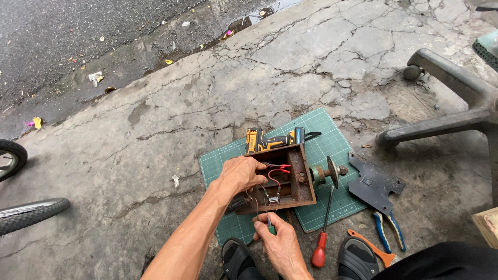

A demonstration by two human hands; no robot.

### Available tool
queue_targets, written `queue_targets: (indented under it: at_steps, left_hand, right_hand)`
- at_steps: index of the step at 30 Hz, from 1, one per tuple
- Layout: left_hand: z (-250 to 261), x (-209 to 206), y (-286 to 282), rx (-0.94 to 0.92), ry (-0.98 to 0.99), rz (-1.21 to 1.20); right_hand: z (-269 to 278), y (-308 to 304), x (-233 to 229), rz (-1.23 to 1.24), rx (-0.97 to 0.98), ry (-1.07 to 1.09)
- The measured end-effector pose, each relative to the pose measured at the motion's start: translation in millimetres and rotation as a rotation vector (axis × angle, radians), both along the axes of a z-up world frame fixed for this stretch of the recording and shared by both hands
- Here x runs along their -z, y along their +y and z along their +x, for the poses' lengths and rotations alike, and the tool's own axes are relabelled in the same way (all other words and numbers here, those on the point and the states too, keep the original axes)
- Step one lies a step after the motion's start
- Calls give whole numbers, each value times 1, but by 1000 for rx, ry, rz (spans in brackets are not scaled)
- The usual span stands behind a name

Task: The person works on a small motorized device placed on a green cutting mat, using pliers to strip and twist wires. They then pick up a multimeter and connect its probes to the device's wiring to perform a test.

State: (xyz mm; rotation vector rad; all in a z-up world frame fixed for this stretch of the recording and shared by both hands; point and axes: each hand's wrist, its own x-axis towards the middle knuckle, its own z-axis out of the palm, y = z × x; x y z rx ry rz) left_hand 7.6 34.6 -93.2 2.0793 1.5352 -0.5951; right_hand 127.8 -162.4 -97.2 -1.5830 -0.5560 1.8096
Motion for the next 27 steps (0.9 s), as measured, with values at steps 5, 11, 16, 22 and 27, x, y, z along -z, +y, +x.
queue_targets:
  at_steps: [5, 11, 16, 22, 27]
  left_hand:
    - [5, 4, -5, -25, -12, 99]
    - [11, 18, 1, -66, 36, 103]
    - [9, 31, 1, -76, 26, 160]
    - [14, 49, 0, -64, 18, 196]
    - [19, 62, -3, -22, 69, 266]
  right_hand:
    - [0, -2, 4, 27, 14, -8]
    - [1, 1, 2, -3, 17, 1]
    - [-1, 3, 0, -51, -19, 5]
    - [-4, 0, 10, -35, -26, -27]
    - [-3, -2, 13, 19, -6, -59]
